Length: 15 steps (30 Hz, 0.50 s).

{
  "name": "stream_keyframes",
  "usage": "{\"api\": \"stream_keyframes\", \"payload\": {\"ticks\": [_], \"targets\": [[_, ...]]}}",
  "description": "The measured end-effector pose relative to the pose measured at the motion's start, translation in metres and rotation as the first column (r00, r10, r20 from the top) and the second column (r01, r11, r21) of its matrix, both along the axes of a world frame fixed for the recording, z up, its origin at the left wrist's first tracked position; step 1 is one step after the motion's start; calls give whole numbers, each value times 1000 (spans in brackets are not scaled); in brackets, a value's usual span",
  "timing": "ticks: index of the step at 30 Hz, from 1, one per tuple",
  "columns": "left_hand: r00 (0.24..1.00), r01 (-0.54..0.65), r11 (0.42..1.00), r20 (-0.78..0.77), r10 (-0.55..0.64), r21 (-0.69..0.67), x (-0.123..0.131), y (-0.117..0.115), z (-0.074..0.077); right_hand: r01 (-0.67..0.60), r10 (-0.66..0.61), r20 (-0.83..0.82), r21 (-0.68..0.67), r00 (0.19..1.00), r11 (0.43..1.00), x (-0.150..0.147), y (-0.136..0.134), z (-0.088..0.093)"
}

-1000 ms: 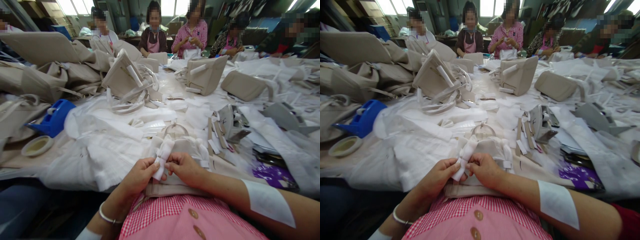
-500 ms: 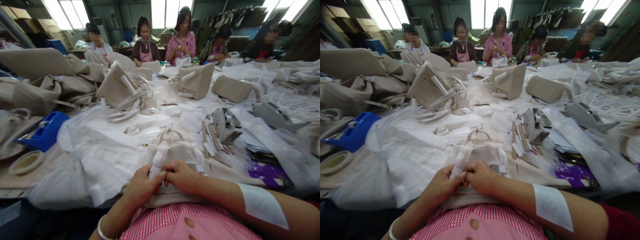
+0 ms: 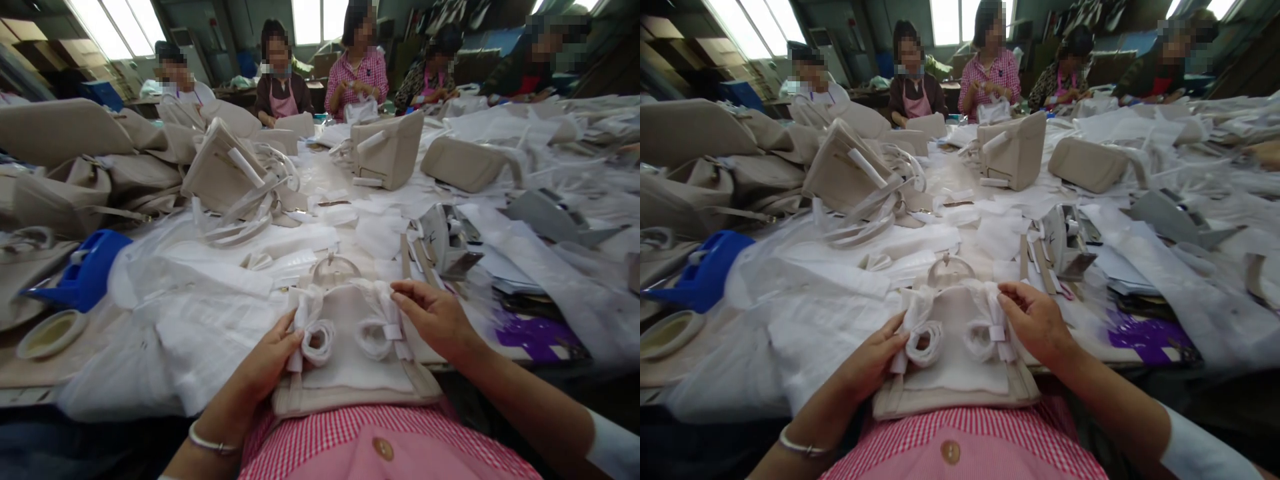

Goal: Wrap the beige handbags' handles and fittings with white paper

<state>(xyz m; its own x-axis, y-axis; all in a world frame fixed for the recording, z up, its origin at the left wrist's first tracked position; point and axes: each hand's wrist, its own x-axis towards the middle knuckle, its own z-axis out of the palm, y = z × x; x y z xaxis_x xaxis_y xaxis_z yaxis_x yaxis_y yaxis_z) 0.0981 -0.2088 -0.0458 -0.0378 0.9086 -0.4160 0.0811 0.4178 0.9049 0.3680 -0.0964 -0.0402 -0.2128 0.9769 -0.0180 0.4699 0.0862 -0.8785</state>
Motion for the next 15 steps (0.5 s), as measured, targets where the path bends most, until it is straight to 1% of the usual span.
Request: {"api": "stream_keyframes", "payload": {"ticks": [1,2,3,4,5,6,7,8,9,10,12,13,14,15], "targets": [[991,28,999,-135,-25,23,-1,1,-2,18,-18,-15,-50,1000,999,6,-1,-6],[954,51,997,-300,-33,53,-2,1,-3,27,-29,-17,-84,999,996,10,-3,-12],[888,67,993,-460,-17,93,-2,0,-4,37,-39,-11,-104,999,994,12,-5,-16],[805,81,987,-593,18,141,-3,0,-5,47,-47,-1,-118,999,992,13,-8,-20],[722,91,978,-689,67,190,-4,0,-7,49,-48,12,-128,999,991,13,-11,-23],[654,97,968,-748,112,230,-5,0,-9,34,-30,33,-133,999,990,12,-13,-25],[609,92,963,-780,146,253,-6,-1,-12,5,4,69,-132,998,991,10,-15,-27],[594,73,966,-789,159,250,-8,-1,-16,-35,50,115,-129,992,991,9,-16,-28],[615,41,975,-774,149,219,-10,-2,-19,-82,104,155,-138,982,987,7,-17,-29],[669,-2,985,-732,128,170,-13,-4,-23,-129,157,184,-153,970,980,6,-17,-30],[807,-90,993,-579,116,74,-17,-7,-30,-184,220,214,-176,952,967,8,-16,-30],[856,-140,989,-497,144,44,-19,-9,-31,-190,227,219,-177,949,966,9,-16,-31],[883,-195,981,-431,185,23,-20,-10,-32,-187,223,222,-172,949,967,11,-16,-31],[892,-246,969,-390,228,5,-22,-11,-31,-169,205,225,-166,953,971,14,-16,-33]]}}
